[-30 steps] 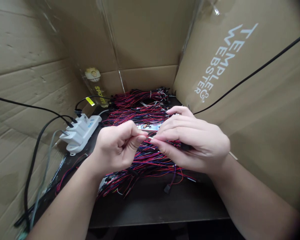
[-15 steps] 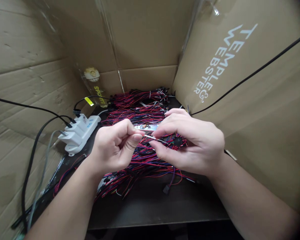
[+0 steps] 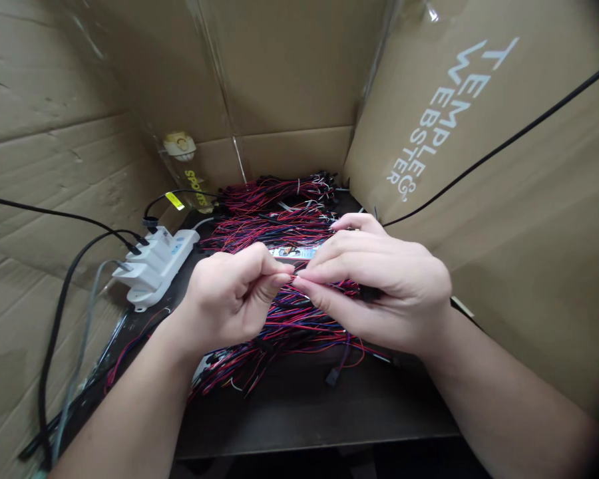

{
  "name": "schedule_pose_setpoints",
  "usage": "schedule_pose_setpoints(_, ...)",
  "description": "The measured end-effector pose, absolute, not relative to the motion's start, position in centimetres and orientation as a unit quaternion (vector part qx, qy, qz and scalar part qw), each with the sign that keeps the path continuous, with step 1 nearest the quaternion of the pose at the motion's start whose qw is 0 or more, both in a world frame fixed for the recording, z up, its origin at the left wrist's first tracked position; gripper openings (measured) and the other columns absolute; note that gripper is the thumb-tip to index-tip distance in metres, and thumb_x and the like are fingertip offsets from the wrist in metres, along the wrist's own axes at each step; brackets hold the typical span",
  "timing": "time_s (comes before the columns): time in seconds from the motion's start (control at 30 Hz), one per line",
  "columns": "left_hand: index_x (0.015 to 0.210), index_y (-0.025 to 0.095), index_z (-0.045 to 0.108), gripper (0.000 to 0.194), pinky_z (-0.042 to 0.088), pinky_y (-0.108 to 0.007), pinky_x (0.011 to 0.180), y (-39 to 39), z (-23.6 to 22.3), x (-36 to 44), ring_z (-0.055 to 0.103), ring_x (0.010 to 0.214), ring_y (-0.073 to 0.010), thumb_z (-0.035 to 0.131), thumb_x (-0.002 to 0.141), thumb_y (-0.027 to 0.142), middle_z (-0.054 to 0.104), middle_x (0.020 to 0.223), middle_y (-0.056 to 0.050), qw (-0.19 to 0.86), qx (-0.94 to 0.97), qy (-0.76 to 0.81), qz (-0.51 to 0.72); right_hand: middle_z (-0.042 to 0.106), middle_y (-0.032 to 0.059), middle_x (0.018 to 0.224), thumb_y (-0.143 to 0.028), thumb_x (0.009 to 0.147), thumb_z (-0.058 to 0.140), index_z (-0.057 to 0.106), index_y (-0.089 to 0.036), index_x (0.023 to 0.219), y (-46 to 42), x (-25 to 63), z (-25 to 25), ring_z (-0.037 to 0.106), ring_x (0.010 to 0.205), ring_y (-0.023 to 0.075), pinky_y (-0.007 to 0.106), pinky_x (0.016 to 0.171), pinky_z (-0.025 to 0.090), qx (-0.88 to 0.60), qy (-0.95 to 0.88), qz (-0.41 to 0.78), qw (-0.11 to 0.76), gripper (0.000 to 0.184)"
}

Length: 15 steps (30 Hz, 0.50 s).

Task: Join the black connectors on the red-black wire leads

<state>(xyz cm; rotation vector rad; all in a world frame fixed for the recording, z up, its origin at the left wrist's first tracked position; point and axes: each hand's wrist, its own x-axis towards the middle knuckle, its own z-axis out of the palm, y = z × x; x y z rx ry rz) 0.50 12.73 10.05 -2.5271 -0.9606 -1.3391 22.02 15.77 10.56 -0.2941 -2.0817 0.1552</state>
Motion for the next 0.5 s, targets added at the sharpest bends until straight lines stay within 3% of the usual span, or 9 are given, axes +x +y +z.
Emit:
schedule_pose_setpoints(0.3,0.076,0.017,0.06,0.016,0.034,-0.016,0.041,12.5,10.3,0.2,0.045,0.045,-0.0046,0.067,0.09,0.016,0.056,0.059,0.004,0.023,-0.821,-0.337,-0.46,0.074,-0.0011,0.074,-0.017,0.089,0.073,0.068,-0.019,0.081,15.5,22.5,11.4,0.069,0.068,0.0121,0.041,0.1,0.043,-0.122,-0.873,0.017,0.472,0.01)
schedule_pose_setpoints(0.5,0.075,0.017,0.058,0.021,0.03,-0.018,0.037,12.9,10.2,-0.4,0.041,0.042,-0.0049,0.064,0.095,0.023,0.053,0.056,0.003,-0.023,-0.799,-0.346,-0.491,0.074,-0.0023,0.079,-0.018,0.09,0.072,0.069,-0.02,0.086,15.6,22.3,11.0,0.067,0.07,0.0105,0.039,0.1,0.044,-0.151,-0.862,0.068,0.479,0.005)
